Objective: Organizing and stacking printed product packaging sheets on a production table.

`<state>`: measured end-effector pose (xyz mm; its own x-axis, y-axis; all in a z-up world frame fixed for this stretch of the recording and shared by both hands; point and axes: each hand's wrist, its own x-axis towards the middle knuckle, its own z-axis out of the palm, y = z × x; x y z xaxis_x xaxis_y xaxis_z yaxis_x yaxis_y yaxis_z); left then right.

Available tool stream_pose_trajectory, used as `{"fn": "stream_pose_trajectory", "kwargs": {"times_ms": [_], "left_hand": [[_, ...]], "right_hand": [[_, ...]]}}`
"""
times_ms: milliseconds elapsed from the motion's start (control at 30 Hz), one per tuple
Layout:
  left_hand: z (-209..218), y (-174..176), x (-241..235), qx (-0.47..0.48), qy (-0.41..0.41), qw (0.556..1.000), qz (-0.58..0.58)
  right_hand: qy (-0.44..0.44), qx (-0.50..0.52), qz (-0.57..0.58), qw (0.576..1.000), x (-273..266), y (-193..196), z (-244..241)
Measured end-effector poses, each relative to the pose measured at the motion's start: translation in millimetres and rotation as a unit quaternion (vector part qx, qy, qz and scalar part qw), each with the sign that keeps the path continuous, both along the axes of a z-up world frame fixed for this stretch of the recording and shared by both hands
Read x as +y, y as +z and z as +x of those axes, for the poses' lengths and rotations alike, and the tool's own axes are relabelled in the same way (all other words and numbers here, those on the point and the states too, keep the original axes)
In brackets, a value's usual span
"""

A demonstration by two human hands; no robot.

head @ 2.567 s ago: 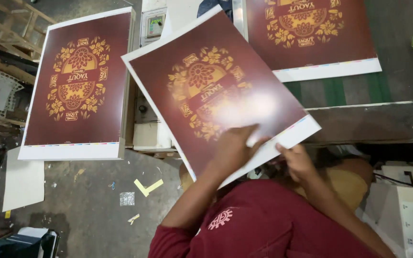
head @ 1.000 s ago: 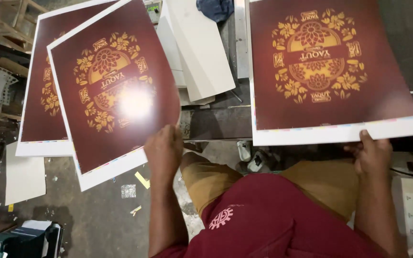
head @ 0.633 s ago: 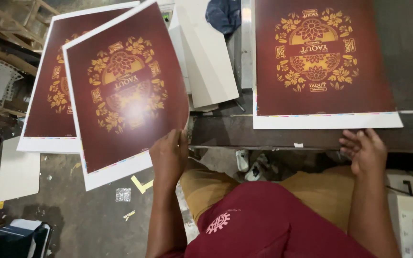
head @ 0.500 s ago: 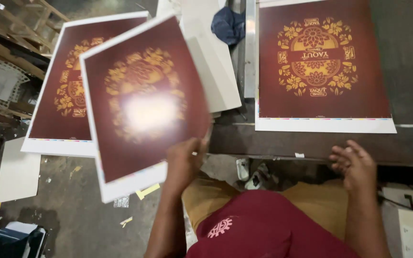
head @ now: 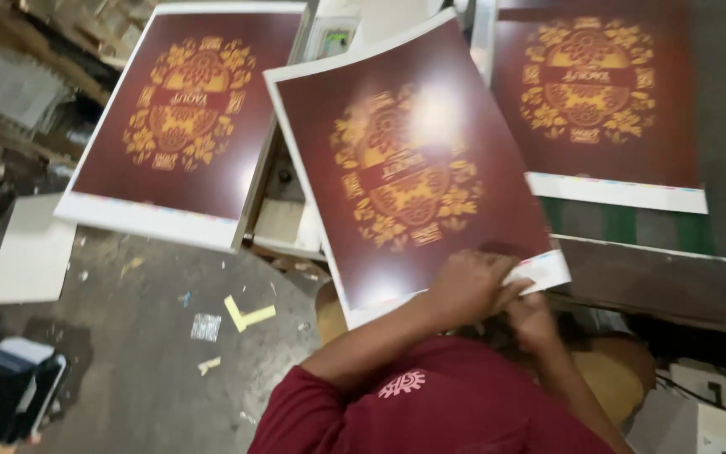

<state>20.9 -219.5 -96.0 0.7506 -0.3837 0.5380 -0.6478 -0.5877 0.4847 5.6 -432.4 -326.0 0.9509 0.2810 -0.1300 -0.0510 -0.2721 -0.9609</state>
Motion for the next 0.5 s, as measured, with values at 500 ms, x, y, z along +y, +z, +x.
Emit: {"fn": "stream_pose_trajectory", "kwargs": {"times_ms": [500], "left_hand": [[-2.5, -1.1, 328.8, -0.017, 0.532, 0.808, 0.254]], "right_hand": [[-0.325, -0.006, 0.348, 0.879, -106.7, 77.3, -29.1]]}}
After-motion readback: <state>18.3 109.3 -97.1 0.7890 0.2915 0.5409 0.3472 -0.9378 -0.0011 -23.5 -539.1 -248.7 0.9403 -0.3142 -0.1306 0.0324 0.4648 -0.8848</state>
